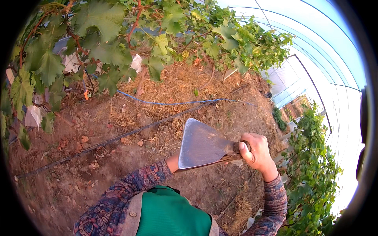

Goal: The person repairs a hoe by removing a frayed rope from the handle, cutting it with a knife, and then wrapping a new red rope around the handle to secure it. The task is performed inside a greenhouse with grapevines and straw mulch visible.

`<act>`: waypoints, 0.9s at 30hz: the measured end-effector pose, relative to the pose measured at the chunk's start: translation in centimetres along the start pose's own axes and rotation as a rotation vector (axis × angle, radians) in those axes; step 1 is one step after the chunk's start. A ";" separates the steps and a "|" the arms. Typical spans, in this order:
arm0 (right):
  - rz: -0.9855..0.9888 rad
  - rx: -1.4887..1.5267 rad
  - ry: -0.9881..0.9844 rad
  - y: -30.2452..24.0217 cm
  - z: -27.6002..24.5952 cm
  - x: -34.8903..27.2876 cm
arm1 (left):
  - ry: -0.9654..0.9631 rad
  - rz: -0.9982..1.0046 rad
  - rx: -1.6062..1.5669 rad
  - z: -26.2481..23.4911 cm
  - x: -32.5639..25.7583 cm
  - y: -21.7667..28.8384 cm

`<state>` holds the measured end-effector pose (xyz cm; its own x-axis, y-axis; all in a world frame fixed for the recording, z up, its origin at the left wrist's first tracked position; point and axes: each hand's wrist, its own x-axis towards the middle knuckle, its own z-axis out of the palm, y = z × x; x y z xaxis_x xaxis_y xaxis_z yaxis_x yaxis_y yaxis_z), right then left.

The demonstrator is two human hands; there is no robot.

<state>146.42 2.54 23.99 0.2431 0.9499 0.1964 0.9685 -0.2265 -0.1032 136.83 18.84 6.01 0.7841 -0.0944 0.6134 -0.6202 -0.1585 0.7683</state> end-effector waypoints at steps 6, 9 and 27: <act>0.003 0.071 0.056 0.7 0.9 -0.1 | 0.036 -0.036 -0.178 0.6 0.2 -0.5; 0.007 0.117 0.116 0.9 1.7 -0.6 | 0.028 -0.043 -0.218 0.8 -0.1 -0.7; 0.032 0.158 0.312 1.2 3.5 -1.3 | -0.061 -0.122 -0.404 2.9 -0.5 -2.3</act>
<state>147.05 1.79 20.23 0.3012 0.8260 0.4765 0.9459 -0.1957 -0.2587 137.93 16.43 3.40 0.8449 -0.1592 0.5107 -0.4728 0.2244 0.8521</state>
